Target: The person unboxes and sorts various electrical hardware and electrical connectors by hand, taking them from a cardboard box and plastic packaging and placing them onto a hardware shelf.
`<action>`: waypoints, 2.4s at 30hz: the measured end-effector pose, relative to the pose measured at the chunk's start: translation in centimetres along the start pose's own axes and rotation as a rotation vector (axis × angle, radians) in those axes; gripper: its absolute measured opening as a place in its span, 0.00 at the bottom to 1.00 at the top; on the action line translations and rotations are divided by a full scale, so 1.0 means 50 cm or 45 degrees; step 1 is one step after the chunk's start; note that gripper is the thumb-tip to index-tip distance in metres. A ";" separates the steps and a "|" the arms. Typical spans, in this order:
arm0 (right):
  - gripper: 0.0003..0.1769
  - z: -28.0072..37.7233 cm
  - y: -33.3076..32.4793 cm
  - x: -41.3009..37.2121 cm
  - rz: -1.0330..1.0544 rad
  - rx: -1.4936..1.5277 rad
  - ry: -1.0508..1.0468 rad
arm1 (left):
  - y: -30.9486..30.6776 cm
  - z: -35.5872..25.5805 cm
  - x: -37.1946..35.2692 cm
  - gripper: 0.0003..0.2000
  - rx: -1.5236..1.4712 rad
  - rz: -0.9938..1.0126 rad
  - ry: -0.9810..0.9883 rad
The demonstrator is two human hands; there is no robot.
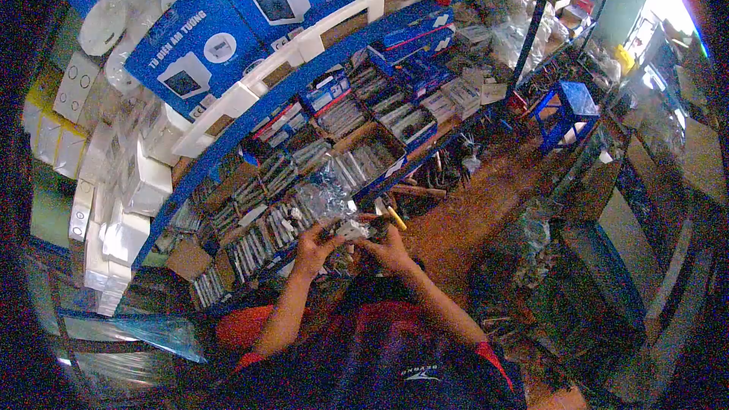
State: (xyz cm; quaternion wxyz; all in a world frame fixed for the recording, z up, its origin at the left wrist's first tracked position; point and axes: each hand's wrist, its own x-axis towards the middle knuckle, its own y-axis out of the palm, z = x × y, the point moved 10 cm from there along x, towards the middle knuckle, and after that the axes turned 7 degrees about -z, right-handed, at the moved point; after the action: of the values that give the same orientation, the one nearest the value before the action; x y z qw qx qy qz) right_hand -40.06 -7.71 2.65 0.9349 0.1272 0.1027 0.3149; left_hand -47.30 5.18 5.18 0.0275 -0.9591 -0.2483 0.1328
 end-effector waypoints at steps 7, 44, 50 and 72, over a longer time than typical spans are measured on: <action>0.32 0.007 0.002 -0.002 0.026 -0.108 -0.152 | -0.006 0.003 -0.003 0.18 0.028 0.011 0.187; 0.33 -0.084 -0.019 0.028 -0.198 -0.176 -0.051 | 0.014 -0.046 -0.022 0.25 0.021 0.004 0.155; 0.33 -0.096 -0.039 0.019 -0.253 -0.329 -0.002 | -0.001 -0.023 -0.017 0.19 0.210 -0.080 0.158; 0.33 0.002 -0.018 0.003 -0.026 0.059 -0.047 | 0.015 -0.042 -0.032 0.25 0.433 0.062 0.259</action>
State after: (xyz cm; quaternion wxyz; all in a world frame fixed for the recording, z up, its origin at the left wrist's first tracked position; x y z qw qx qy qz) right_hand -39.45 -8.33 2.45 0.9366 0.1536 0.0941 0.3006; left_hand -47.72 3.79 7.49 0.2109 -0.9548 -0.1951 0.0759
